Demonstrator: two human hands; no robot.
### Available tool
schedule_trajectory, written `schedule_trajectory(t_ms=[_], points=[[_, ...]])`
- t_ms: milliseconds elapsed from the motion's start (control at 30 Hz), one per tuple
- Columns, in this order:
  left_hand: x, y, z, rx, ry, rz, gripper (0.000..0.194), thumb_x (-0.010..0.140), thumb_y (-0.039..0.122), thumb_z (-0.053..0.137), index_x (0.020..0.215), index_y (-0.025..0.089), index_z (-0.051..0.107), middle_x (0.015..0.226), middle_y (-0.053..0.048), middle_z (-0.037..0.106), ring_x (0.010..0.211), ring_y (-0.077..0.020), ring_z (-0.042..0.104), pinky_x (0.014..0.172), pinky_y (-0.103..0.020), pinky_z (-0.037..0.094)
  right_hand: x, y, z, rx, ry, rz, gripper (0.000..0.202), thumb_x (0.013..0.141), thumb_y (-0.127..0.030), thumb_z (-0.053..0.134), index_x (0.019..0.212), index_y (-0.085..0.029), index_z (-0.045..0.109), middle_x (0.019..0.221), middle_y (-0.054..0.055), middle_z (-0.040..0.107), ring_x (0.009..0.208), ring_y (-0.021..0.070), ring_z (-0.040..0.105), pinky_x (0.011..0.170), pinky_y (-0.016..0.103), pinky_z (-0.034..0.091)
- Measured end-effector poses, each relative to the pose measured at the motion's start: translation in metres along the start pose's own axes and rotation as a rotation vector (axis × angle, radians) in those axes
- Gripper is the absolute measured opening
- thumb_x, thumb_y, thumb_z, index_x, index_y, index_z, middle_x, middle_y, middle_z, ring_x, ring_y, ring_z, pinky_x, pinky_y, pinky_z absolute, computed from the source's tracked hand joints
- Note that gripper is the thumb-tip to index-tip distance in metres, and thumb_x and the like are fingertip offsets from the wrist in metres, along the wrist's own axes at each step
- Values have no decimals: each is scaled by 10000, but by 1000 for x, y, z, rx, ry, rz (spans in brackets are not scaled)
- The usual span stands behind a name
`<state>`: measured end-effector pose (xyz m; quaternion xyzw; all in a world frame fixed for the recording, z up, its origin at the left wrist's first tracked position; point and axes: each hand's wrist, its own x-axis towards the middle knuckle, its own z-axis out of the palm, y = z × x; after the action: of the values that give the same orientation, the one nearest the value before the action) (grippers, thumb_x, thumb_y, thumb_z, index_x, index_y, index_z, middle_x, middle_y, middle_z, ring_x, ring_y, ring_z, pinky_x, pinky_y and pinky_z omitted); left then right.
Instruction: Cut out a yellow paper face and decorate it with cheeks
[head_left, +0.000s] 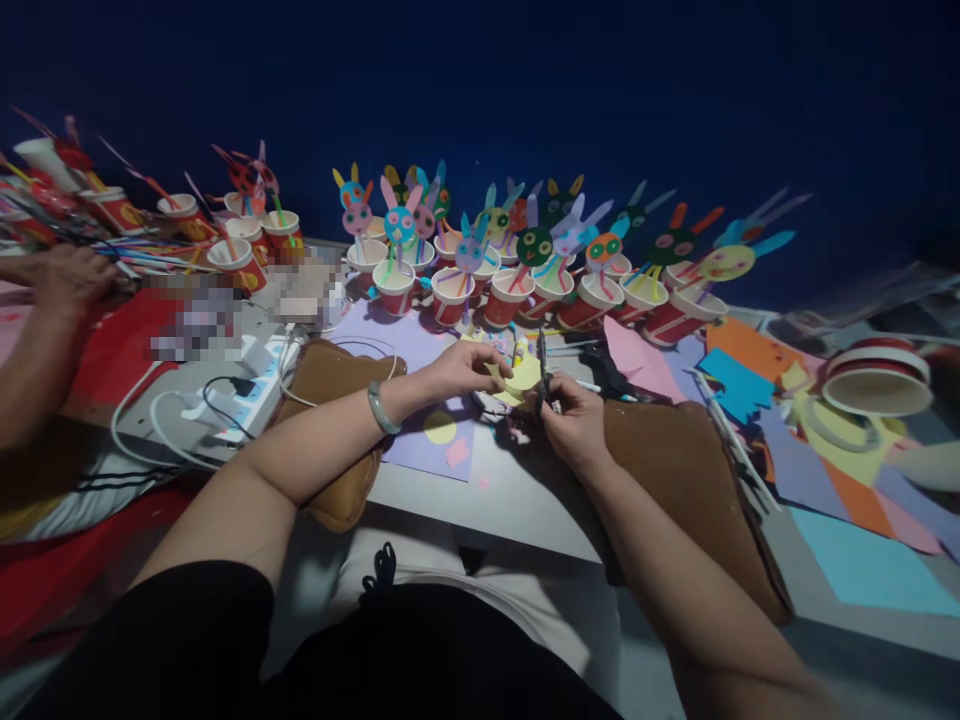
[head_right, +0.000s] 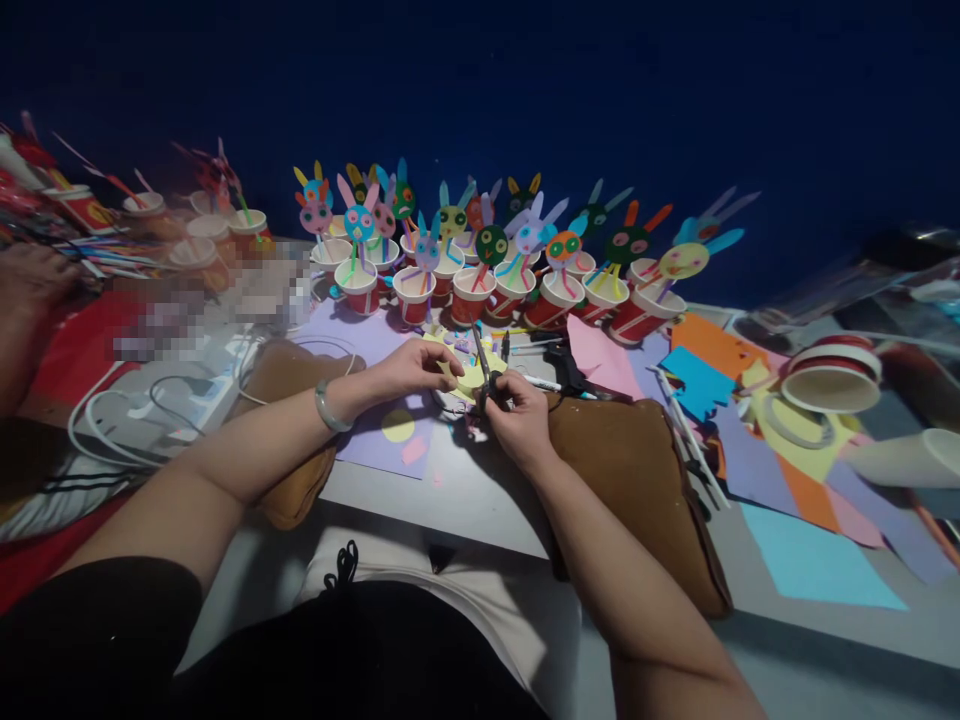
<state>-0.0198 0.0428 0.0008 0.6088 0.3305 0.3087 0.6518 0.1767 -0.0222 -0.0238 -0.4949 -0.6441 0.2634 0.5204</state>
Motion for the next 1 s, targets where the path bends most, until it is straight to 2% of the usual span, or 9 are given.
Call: schedule_trajectory(t_ms=[167, 367, 533, 700, 867, 1000], points=[[1, -1, 1, 44, -5, 36, 102, 652, 58, 701, 747, 94, 703, 642, 2, 658, 602, -70, 592, 587, -196, 433, -1, 4, -1, 2, 19, 17, 223, 736, -232, 685, 588, -206, 520, 634, -14, 501, 618, 136, 453, 609, 298, 348], [0, -1, 0, 72, 15, 33, 50, 724, 131, 714, 759, 99, 697, 651, 9, 652, 584, -55, 569, 583, -195, 439, -1, 9, -1, -27, 68, 9, 197, 725, -209, 664, 601, -209, 511, 643, -19, 500, 636, 135, 469, 633, 300, 369], [-1, 4, 0, 25, 91, 12, 121, 768, 173, 734, 704, 107, 654, 625, 11, 626, 558, -55, 559, 557, -196, 416, 1, 5, -1, -6, 86, 68, 216, 720, -248, 684, 604, -214, 504, 645, -18, 494, 619, 129, 444, 618, 297, 368], [-4, 10, 3, -9, 91, -48, 181, 873, 157, 643, 699, 109, 628, 639, -13, 646, 545, -56, 570, 545, -195, 400, 2, 4, -1, -39, 102, 85, 292, 730, -297, 690, 588, -219, 448, 610, -27, 456, 588, 117, 389, 582, 284, 333], [-5, 15, 5, -50, 90, -123, 217, 910, 177, 609, 703, 111, 593, 643, -6, 662, 536, -42, 585, 533, -161, 406, 2, 8, 0, -29, 109, 103, 255, 743, -245, 694, 603, -217, 483, 614, -28, 472, 585, 114, 407, 573, 281, 351], [-3, 14, 5, -41, 85, -121, 223, 909, 196, 620, 708, 110, 576, 663, 0, 666, 534, -43, 600, 542, -162, 423, 3, 11, -1, -27, 115, 76, 271, 761, -202, 708, 602, -217, 490, 607, -33, 479, 575, 111, 410, 569, 283, 350]])
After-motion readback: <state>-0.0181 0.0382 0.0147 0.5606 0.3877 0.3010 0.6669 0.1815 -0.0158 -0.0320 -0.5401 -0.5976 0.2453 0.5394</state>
